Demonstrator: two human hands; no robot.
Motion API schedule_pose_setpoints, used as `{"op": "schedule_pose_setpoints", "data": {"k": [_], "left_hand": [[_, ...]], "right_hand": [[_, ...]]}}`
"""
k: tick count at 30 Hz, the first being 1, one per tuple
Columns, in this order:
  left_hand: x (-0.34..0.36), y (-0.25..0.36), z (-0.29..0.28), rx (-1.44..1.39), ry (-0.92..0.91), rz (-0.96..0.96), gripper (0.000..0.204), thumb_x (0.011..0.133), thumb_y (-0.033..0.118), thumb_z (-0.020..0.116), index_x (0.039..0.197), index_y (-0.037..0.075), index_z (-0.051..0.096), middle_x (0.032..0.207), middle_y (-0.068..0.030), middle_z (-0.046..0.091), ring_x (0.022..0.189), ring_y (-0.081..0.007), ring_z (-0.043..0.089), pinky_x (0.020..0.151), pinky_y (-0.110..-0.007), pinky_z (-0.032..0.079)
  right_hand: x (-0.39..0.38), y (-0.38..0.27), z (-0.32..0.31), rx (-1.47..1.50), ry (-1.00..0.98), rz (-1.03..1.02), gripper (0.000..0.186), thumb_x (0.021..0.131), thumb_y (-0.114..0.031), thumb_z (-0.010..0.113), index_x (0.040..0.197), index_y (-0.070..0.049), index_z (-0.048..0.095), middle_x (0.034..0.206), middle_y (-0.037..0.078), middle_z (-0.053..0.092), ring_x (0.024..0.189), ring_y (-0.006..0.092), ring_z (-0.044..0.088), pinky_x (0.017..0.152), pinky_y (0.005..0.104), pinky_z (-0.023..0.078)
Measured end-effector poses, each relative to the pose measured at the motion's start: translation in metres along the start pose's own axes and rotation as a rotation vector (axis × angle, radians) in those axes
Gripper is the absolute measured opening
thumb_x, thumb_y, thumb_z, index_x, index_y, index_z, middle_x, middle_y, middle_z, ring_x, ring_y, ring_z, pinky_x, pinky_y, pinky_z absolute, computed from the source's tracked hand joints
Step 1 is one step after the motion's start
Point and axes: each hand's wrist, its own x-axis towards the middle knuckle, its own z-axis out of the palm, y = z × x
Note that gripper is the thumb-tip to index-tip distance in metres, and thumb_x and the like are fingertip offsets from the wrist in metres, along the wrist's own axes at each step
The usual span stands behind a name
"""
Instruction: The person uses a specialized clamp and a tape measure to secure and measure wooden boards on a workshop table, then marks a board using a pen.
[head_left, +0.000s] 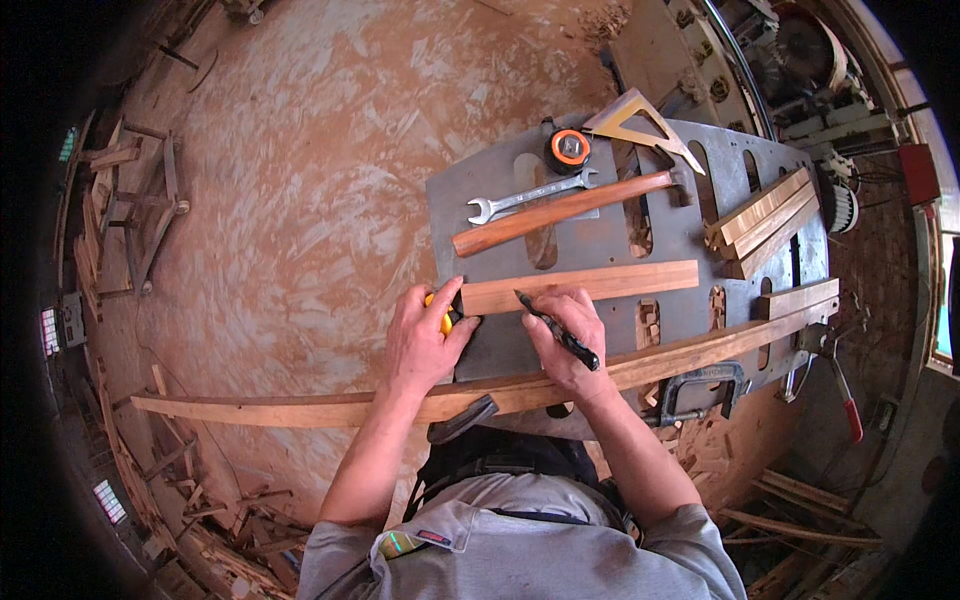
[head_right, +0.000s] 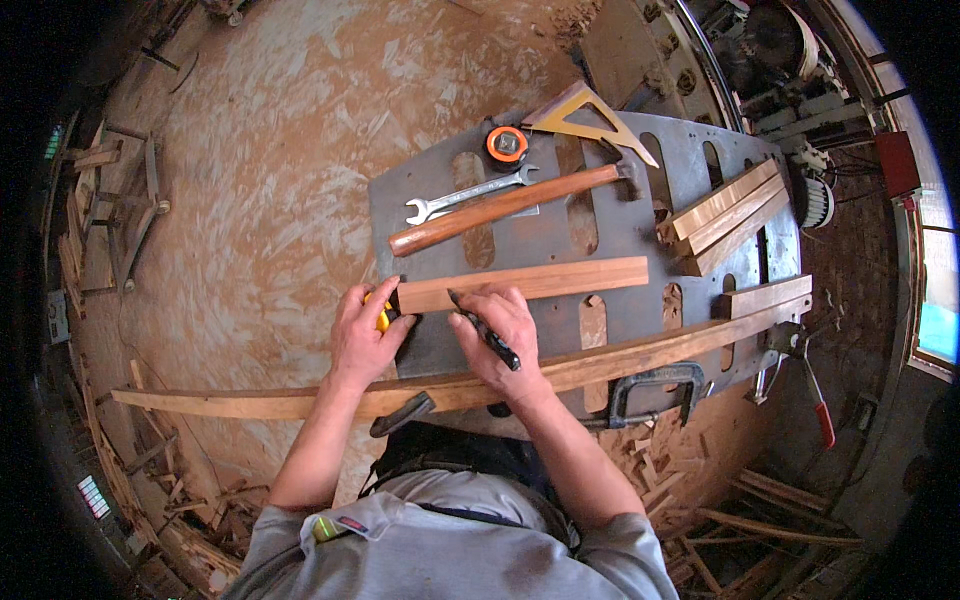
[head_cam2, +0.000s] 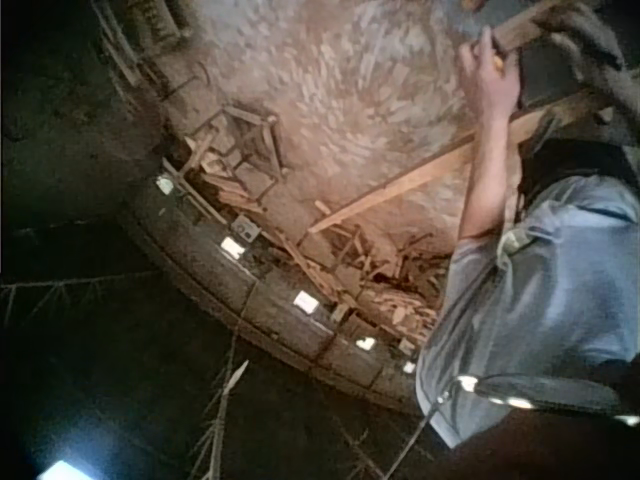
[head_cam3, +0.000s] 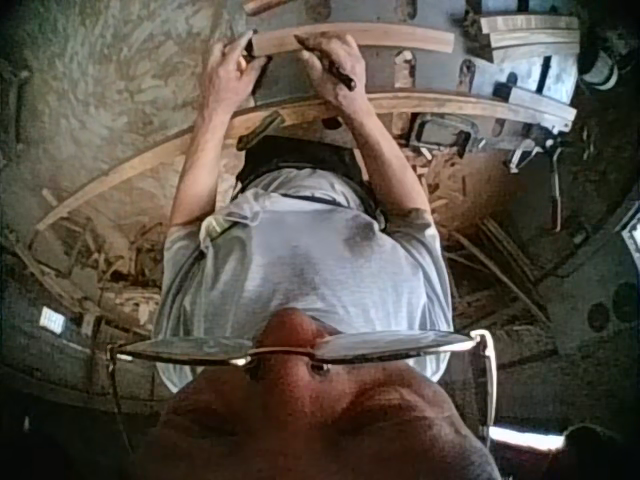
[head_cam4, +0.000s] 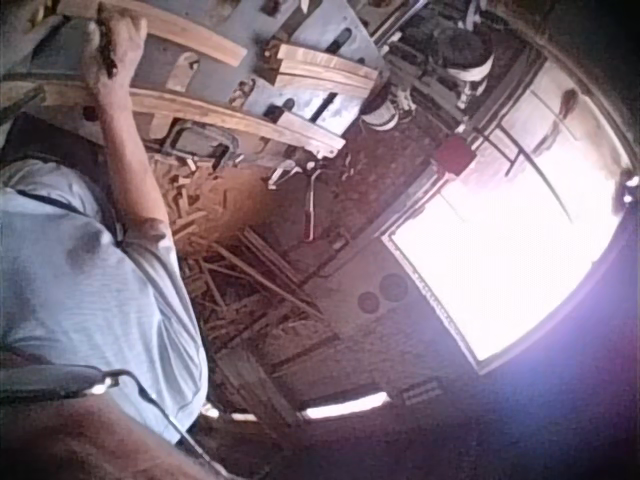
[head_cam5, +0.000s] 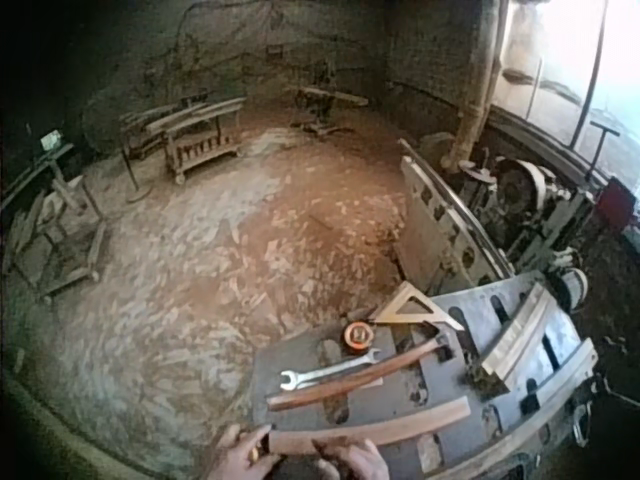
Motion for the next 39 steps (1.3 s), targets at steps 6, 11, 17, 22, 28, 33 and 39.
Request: {"op": "schedule_pose_setpoints", "data": {"k": [6, 11, 17, 22, 28, 33, 39], "left_hand": [[0.0018, -0.0012, 0.0001, -0.016, -0.023, -0.014, 0.062, 0.077, 0.028, 0.089, 0.135, 0.018, 0.069, 0.109, -0.0147, 0.060, 0.100, -0.0344, 0.063, 0.083, -0.045, 0.054], [0.0032, 0.0002, -0.0010, 0.000, -0.008, 0.001, 0.058, 0.078, 0.027, 0.089, 0.132, 0.017, 0.070, 0.108, -0.0141, 0.059, 0.099, -0.0339, 0.063, 0.081, -0.044, 0.054], [0.0036, 0.0006, -0.0009, -0.013, -0.023, -0.019, 0.057, 0.078, 0.026, 0.088, 0.131, 0.016, 0.070, 0.107, -0.0140, 0.059, 0.099, -0.0336, 0.063, 0.081, -0.044, 0.054], [0.0037, -0.0001, -0.0006, -0.026, -0.026, -0.019, 0.056, 0.079, 0.025, 0.087, 0.131, 0.016, 0.070, 0.107, -0.0143, 0.060, 0.100, -0.0337, 0.063, 0.082, -0.044, 0.054], [0.0032, -0.0004, -0.0005, -0.026, -0.020, -0.017, 0.055, 0.079, 0.026, 0.087, 0.131, 0.016, 0.070, 0.108, -0.0147, 0.060, 0.100, -0.0343, 0.064, 0.082, -0.044, 0.054], [0.0032, -0.0019, 0.0007, -0.039, -0.026, -0.026, 0.055, 0.079, 0.026, 0.087, 0.131, 0.017, 0.070, 0.108, -0.0141, 0.060, 0.099, -0.0337, 0.064, 0.081, -0.044, 0.054], [0.0034, -0.0006, 0.0003, -0.045, -0.010, -0.022, 0.056, 0.078, 0.026, 0.088, 0.131, 0.017, 0.070, 0.107, -0.0131, 0.060, 0.098, -0.0327, 0.064, 0.081, -0.044, 0.054]], "right_hand": [[0.0015, 0.0012, -0.0006, -0.031, -0.025, -0.012, 0.020, 0.078, -0.001, 0.081, 0.094, -0.001, 0.069, 0.095, 0.013, 0.071, 0.094, 0.0320, 0.065, 0.083, 0.0407, 0.053], [0.0028, 0.0029, 0.0020, -0.015, 0.010, -0.047, 0.020, 0.077, -0.003, 0.083, 0.092, -0.003, 0.069, 0.083, 0.010, 0.069, 0.082, 0.0296, 0.062, 0.078, 0.0413, 0.049], [0.0017, 0.0049, 0.0026, -0.032, -0.015, -0.036, 0.020, 0.077, -0.002, 0.083, 0.092, -0.003, 0.070, 0.084, 0.010, 0.068, 0.085, 0.0295, 0.062, 0.080, 0.0409, 0.050], [-0.0001, 0.0022, -0.0006, -0.045, -0.059, 0.009, 0.021, 0.076, -0.001, 0.082, 0.094, -0.001, 0.071, 0.094, 0.013, 0.072, 0.096, 0.0319, 0.065, 0.085, 0.0410, 0.052], [-0.0003, 0.0001, -0.0012, -0.072, -0.071, -0.010, 0.021, 0.076, -0.003, 0.083, 0.094, -0.001, 0.072, 0.095, 0.015, 0.071, 0.096, 0.0322, 0.065, 0.086, 0.0419, 0.052], [-0.0013, 0.0016, 0.0000, -0.074, -0.065, -0.017, 0.021, 0.076, -0.004, 0.083, 0.093, -0.002, 0.072, 0.095, 0.015, 0.070, 0.096, 0.0321, 0.065, 0.085, 0.0416, 0.051], [-0.0011, 0.0022, 0.0004, -0.078, -0.063, -0.027, 0.020, 0.076, -0.004, 0.083, 0.093, -0.002, 0.072, 0.095, 0.014, 0.070, 0.096, 0.0315, 0.065, 0.085, 0.0413, 0.051]]}}
